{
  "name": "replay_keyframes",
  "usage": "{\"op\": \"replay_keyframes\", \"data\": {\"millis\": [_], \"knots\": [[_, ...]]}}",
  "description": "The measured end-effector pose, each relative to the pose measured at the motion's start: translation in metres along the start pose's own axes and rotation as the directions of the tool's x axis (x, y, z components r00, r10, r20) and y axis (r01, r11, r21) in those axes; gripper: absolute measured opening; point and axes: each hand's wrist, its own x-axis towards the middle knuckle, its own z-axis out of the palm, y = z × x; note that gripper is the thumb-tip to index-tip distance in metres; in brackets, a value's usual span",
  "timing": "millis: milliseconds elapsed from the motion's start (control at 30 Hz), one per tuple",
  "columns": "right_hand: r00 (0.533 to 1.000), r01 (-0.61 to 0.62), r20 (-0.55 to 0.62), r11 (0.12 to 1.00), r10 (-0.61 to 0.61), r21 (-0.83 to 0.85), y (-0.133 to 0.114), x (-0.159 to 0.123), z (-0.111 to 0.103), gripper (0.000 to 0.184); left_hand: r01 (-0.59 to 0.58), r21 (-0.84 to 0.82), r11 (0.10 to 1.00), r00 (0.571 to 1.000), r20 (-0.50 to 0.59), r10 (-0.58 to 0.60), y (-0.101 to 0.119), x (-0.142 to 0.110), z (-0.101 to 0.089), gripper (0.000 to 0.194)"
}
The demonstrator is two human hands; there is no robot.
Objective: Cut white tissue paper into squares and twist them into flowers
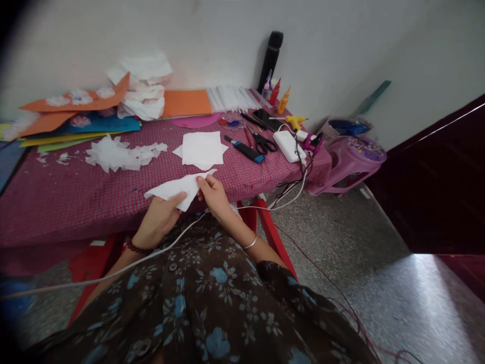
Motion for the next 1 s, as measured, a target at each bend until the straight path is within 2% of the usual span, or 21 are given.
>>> {"op": "replay_keyframes", "data": {"millis": [67, 133, 267, 333, 400, 433, 500, 600, 700, 767, 867, 933, 1000], "knots": [[0.997, -0.031, 0.077, 0.999, 0.033, -0.026, 0.000, -0.002, 0.001, 0.048, -0.021, 0.040, 0.999, 1.000, 0.024, 0.020, -0.001, -0.001, -0.002, 0.048], [0.990, -0.017, 0.137, 1.000, 0.019, -0.018, -0.001, -0.005, 0.002, 0.046, -0.054, 0.151, 0.987, 0.997, 0.057, 0.046, 0.000, -0.004, -0.003, 0.049], [0.998, 0.055, 0.035, 0.994, -0.059, 0.097, -0.005, -0.009, 0.005, 0.058, -0.065, 0.343, 0.937, 0.993, 0.117, 0.026, 0.002, -0.010, -0.005, 0.051], [0.998, 0.069, 0.001, 0.989, -0.069, 0.128, -0.006, -0.009, 0.005, 0.060, -0.075, 0.344, 0.936, 0.985, 0.172, 0.016, 0.003, -0.011, -0.006, 0.054], [0.995, 0.096, -0.016, 0.988, -0.094, 0.124, -0.005, -0.006, 0.003, 0.060, -0.112, 0.307, 0.945, 0.981, 0.185, 0.056, 0.003, -0.008, -0.007, 0.055], [0.994, 0.111, -0.026, 0.988, -0.109, 0.108, -0.005, -0.005, 0.001, 0.060, -0.126, 0.276, 0.953, 0.985, 0.148, 0.088, 0.003, -0.006, -0.009, 0.053], [0.990, 0.136, -0.049, 0.989, -0.133, 0.061, -0.002, -0.002, -0.001, 0.059, -0.141, 0.202, 0.969, 0.990, 0.005, 0.143, 0.005, -0.002, -0.012, 0.043], [0.986, 0.150, -0.081, 0.988, -0.147, 0.037, 0.002, 0.000, -0.004, 0.058, -0.163, 0.129, 0.978, 0.970, -0.162, 0.183, 0.011, 0.002, -0.017, 0.028], [0.983, 0.171, -0.088, 0.982, -0.164, 0.081, 0.002, 0.000, -0.004, 0.059, -0.192, 0.100, 0.976, 0.958, -0.197, 0.208, 0.018, 0.003, -0.018, 0.026], [0.983, 0.174, -0.072, 0.981, -0.168, 0.082, 0.000, -0.001, -0.003, 0.058, -0.191, 0.070, 0.979, 0.958, -0.204, 0.202, 0.019, 0.004, -0.018, 0.041], [0.989, 0.142, -0.049, 0.989, -0.140, 0.036, -0.001, -0.001, -0.004, 0.056, -0.133, 0.017, 0.991, 0.971, -0.196, 0.133, 0.019, 0.006, -0.018, 0.062], [0.991, 0.133, -0.030, 0.991, -0.133, 0.026, 0.000, -0.001, -0.005, 0.056, -0.105, 0.014, 0.994, 0.974, -0.199, 0.105, 0.017, 0.007, -0.018, 0.055], [0.991, 0.136, 0.012, 0.990, -0.136, 0.038, 0.000, -0.002, -0.007, 0.056, -0.128, 0.053, 0.990, 0.969, -0.205, 0.136, 0.016, 0.006, -0.019, 0.037]]}}
